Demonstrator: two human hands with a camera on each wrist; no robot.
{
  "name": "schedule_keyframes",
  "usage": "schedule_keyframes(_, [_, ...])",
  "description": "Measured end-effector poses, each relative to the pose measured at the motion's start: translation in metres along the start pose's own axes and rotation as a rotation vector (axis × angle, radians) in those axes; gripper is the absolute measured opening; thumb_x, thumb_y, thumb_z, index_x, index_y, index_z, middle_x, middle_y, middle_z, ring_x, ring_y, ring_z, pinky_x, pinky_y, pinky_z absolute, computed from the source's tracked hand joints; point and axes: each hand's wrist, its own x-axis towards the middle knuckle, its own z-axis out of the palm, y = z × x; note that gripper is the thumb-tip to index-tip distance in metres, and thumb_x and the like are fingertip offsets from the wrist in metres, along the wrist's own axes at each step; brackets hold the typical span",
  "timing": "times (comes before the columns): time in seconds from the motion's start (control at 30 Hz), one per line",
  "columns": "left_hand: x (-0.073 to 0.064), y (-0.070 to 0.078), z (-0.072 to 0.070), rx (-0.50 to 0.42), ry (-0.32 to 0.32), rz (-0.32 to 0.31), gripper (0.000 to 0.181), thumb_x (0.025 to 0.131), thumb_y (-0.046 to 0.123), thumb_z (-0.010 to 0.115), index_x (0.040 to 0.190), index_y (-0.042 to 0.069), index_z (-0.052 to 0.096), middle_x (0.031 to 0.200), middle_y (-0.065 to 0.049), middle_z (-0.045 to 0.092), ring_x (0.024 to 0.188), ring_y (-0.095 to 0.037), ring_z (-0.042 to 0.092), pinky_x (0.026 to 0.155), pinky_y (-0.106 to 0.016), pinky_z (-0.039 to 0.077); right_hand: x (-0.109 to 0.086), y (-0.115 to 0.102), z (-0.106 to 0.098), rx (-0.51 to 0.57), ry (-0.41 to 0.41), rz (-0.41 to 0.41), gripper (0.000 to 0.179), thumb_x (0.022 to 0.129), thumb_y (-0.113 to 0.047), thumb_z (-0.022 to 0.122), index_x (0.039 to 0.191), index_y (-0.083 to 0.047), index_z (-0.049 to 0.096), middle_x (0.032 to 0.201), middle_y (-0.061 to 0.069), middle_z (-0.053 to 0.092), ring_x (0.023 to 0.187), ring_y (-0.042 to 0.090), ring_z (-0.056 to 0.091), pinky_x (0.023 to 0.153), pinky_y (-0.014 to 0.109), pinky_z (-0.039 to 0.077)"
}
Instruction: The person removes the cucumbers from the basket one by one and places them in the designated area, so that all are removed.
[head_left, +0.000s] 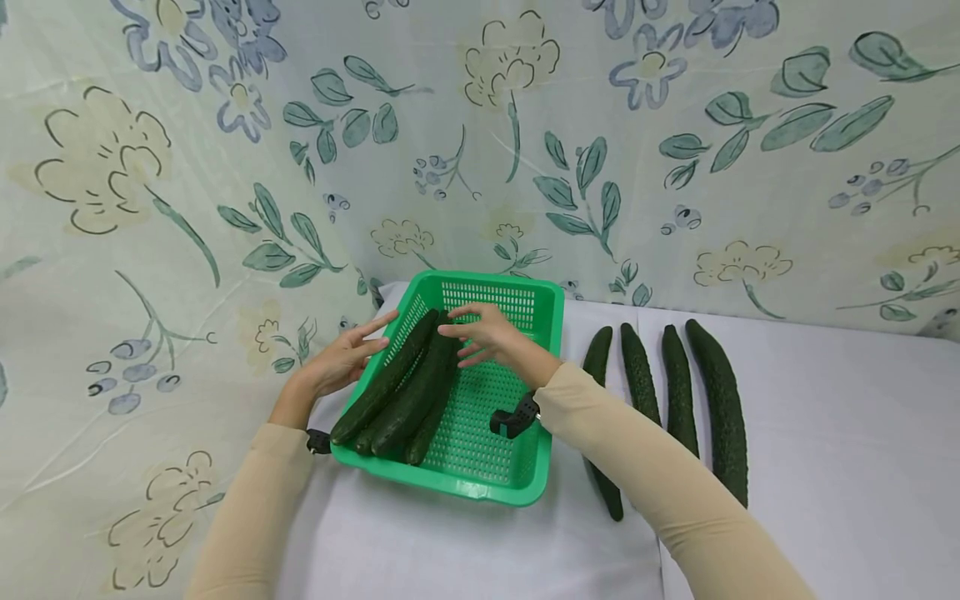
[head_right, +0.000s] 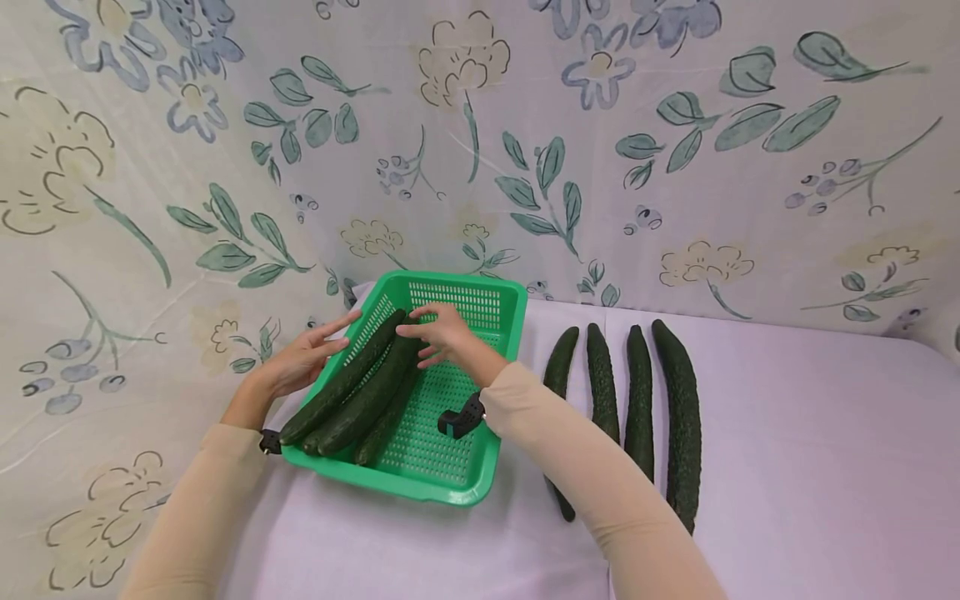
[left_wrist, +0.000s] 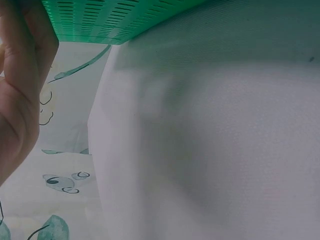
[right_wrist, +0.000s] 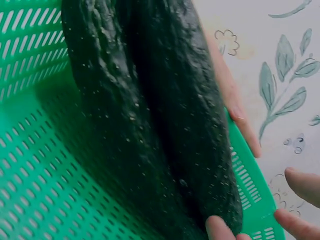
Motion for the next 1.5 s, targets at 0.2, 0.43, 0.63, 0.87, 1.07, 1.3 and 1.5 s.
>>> schedule_keyframes(0.2, [0.002,-0.001,0.001,0.019,0.001,-0.001,0.057,0.109,0.018,0.043,0.161,0.031,0.023,0.108,-0.006,0.067,0.059,-0.011,0.059,0.06,-0.027,0.053,0.005,0.009,0.01,-0.019,0.011,0.049,0.056,0.095,-0.016,0.072,0.145,-0.007,0.05,0.151,0.025,0.034,0.109,0.048,0.061,0.086,0.052,0.054])
schedule_keyframes(0.43, [0.002,-0.002,-0.001,0.111,0.042,0.002,0.057,0.108,0.022,0.048,0.16,0.032,0.026,0.053,0.006,0.032,0.04,-0.007,0.028,0.045,-0.024,0.034,0.007,0.014,0.018,0.012,0.01,0.066,0.058,0.094,-0.016,0.073,0.146,-0.01,0.05,0.148,0.028,0.037,0.107,0.046,0.063,0.083,0.049,0.056])
schedule_keyframes(0.63, [0.002,-0.002,-0.001,0.093,0.024,0.009,0.057,0.108,0.022,0.047,0.16,0.032,0.025,0.052,0.005,0.032,0.04,-0.007,0.03,0.046,-0.027,0.032,0.007,0.015,0.023,-0.017,-0.006,0.055,0.057,0.093,-0.016,0.074,0.145,-0.008,0.051,0.148,0.025,0.038,0.103,0.044,0.064,0.082,0.047,0.056])
schedule_keyframes(0.87, [0.002,-0.002,0.0,0.072,0.018,0.007,0.057,0.108,0.022,0.047,0.16,0.032,0.025,0.058,0.004,0.041,0.041,-0.007,0.032,0.048,-0.027,0.035,0.011,0.019,0.024,-0.03,-0.028,0.041,0.06,0.091,-0.013,0.076,0.145,-0.007,0.051,0.146,0.024,0.041,0.092,0.039,0.067,0.08,0.047,0.057])
schedule_keyframes(1.07, [0.002,-0.002,-0.001,0.024,0.0,0.014,0.057,0.109,0.02,0.045,0.16,0.031,0.023,0.094,-0.002,0.066,0.045,-0.01,0.04,0.053,-0.024,0.046,0.014,0.021,0.026,-0.073,-0.054,0.012,0.062,0.091,-0.013,0.076,0.146,-0.008,0.05,0.154,0.023,0.028,0.074,0.028,0.064,0.078,0.045,0.057])
schedule_keyframes(1.3, [0.002,-0.003,-0.002,0.009,-0.016,0.018,0.057,0.109,0.018,0.043,0.161,0.03,0.022,0.105,-0.004,0.067,0.058,-0.01,0.058,0.06,-0.027,0.053,0.015,0.022,0.027,-0.083,-0.015,0.007,0.062,0.088,-0.008,0.078,0.145,-0.008,0.053,0.148,0.03,0.036,0.053,0.02,0.062,0.073,0.043,0.058])
schedule_keyframes(1.5, [0.001,-0.002,-0.001,-0.012,-0.022,0.016,0.057,0.11,0.016,0.042,0.161,0.029,0.021,0.13,-0.012,0.061,0.077,-0.016,0.069,0.069,-0.032,0.057,0.016,0.02,0.026,-0.082,0.01,0.032,0.063,0.087,-0.008,0.079,0.145,-0.009,0.053,0.144,0.031,0.042,0.052,0.02,0.064,0.077,0.044,0.058])
